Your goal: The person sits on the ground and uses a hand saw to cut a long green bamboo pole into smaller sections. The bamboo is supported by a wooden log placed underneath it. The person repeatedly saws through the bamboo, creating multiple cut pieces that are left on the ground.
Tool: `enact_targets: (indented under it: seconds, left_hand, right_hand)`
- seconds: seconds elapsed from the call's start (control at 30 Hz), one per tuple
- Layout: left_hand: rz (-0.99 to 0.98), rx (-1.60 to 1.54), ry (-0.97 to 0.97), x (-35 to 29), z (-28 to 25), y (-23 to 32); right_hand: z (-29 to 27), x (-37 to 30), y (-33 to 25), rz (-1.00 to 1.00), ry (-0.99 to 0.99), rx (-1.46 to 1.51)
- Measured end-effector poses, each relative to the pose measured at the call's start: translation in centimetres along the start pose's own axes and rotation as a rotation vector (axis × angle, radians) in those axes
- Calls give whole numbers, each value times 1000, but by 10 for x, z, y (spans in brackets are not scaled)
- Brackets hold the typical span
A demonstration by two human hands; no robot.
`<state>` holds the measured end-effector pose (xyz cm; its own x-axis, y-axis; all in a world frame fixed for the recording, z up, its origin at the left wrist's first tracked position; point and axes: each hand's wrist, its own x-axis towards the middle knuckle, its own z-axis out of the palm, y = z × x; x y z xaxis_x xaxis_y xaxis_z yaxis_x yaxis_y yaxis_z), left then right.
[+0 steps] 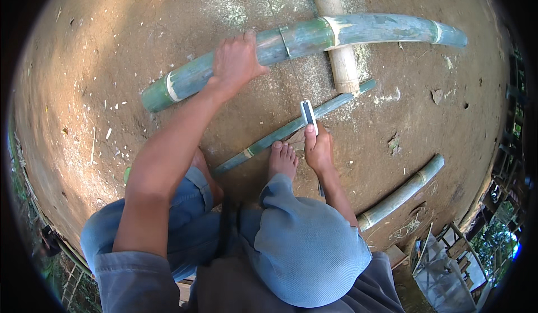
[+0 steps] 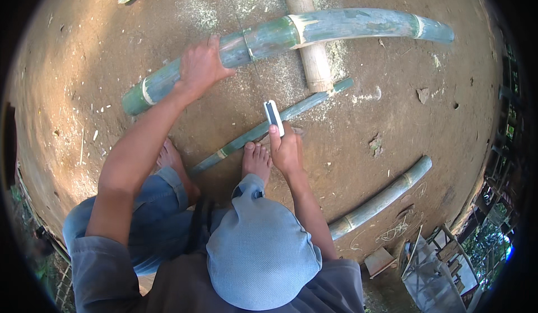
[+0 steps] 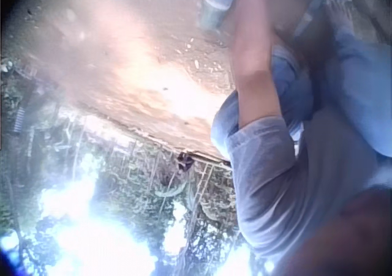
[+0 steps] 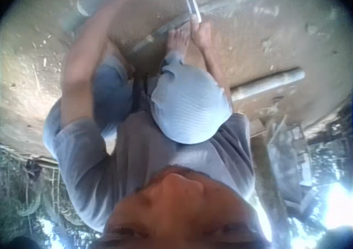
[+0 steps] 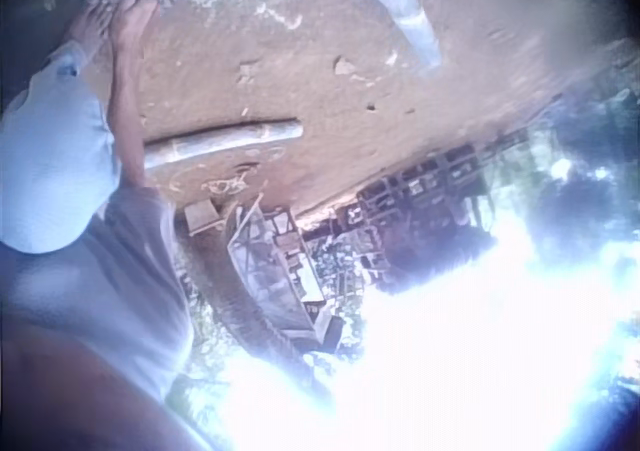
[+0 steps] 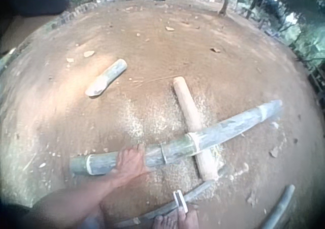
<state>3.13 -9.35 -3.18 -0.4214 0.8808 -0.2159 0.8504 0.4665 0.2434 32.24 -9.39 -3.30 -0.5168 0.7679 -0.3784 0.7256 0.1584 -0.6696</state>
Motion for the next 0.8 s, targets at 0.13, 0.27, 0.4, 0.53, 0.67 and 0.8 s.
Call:
enact_targets:
  seconds: [0.13,0.27,0.4,0.53,0.67,0.8]
  left_hand:
    - [-50,-56,-189,10,-14,-9]
    - [-35,-221,-345,33,-24,-42]
    - [-17,-332,-441,42,-26,-45]
    - [-65,-245,-342,20,-25,-39]
    - [13,-82,157,-31,14,-13]
    - [76,-20,299,-59,15,6]
  right_hand:
    - [-23,-1,-20,69,-99,112]
    - [-25,15,-32,93,-166,75]
    - [3,34,23,-42,-154,147]
    - [-53,2,-52,126,-310,312]
    - [-110,-34,-90,-96,-219,567]
    - [-108,-33,-66,-17,-164,486]
